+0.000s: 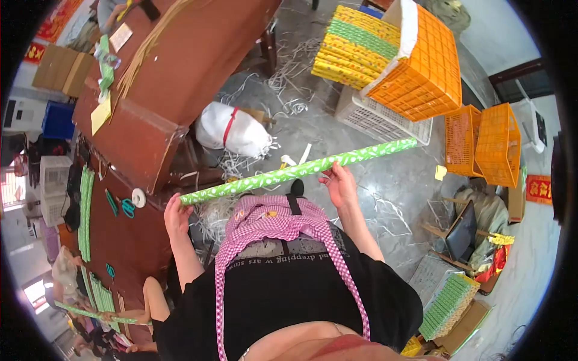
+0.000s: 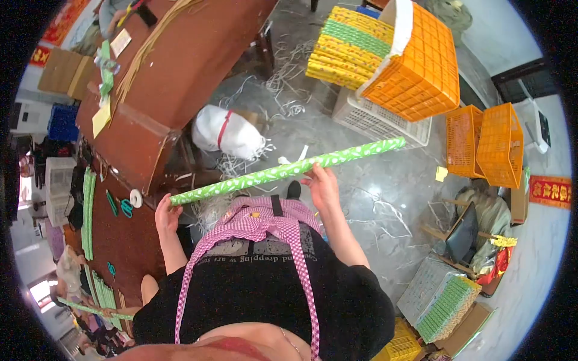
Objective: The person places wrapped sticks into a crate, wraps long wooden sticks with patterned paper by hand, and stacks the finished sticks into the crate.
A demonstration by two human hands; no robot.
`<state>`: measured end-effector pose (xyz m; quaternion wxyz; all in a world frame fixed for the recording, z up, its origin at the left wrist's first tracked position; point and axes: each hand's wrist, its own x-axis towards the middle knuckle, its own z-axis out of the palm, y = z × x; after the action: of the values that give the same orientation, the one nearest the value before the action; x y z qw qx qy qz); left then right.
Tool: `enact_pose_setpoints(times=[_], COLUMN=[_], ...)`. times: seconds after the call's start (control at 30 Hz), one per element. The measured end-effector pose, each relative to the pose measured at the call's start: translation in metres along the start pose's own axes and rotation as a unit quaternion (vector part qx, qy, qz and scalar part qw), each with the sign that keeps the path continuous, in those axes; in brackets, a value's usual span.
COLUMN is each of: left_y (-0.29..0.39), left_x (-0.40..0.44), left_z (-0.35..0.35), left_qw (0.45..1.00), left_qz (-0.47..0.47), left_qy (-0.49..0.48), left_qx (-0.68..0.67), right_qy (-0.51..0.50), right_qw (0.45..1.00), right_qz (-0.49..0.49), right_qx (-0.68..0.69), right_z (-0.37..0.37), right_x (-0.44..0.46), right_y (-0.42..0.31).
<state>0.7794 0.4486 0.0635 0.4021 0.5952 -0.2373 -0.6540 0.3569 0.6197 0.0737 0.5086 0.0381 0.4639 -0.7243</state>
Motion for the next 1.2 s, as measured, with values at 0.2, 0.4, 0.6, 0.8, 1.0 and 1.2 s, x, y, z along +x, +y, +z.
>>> enact_pose_setpoints(times=[0.2,0.4,0.6,0.8,1.0,1.2], left_y=[-0.002,0.015,0.036,0.061,0.096,0.104], left_x=[0.004,0.042,0.101,0.163,0.220,0.258], left_z=[0.047,0.078,0.108,0.172,0.304,0.434], left_qw=[0.998,0.990,0.990,0.989,0.996,0.995], left_qz=[-0.017,0.004,0.031,0.059,0.072,0.071], left_qy=[0.060,0.134,0.130,0.118,0.000,-0.059], left_qx=[0.009,-0.031,-0.038,-0.073,-0.049,-0.034], right_qy=[-0.070,-0.076,-0.097,-0.087,-0.038,0.036], right_qw=[0.997,0.996,0.992,0.991,0.994,0.993], right_qz=[0.029,0.028,0.078,0.100,0.078,0.078], right_qx=[-0.006,0.023,0.012,0.030,0.070,0.082], right_z=[-0.013,0.035,0.079,0.099,0.076,0.051], right_x=[0.044,0.099,0.191,0.291,0.402,0.504], right_y=[-0.047,-0.059,-0.080,-0.101,-0.151,-0.212])
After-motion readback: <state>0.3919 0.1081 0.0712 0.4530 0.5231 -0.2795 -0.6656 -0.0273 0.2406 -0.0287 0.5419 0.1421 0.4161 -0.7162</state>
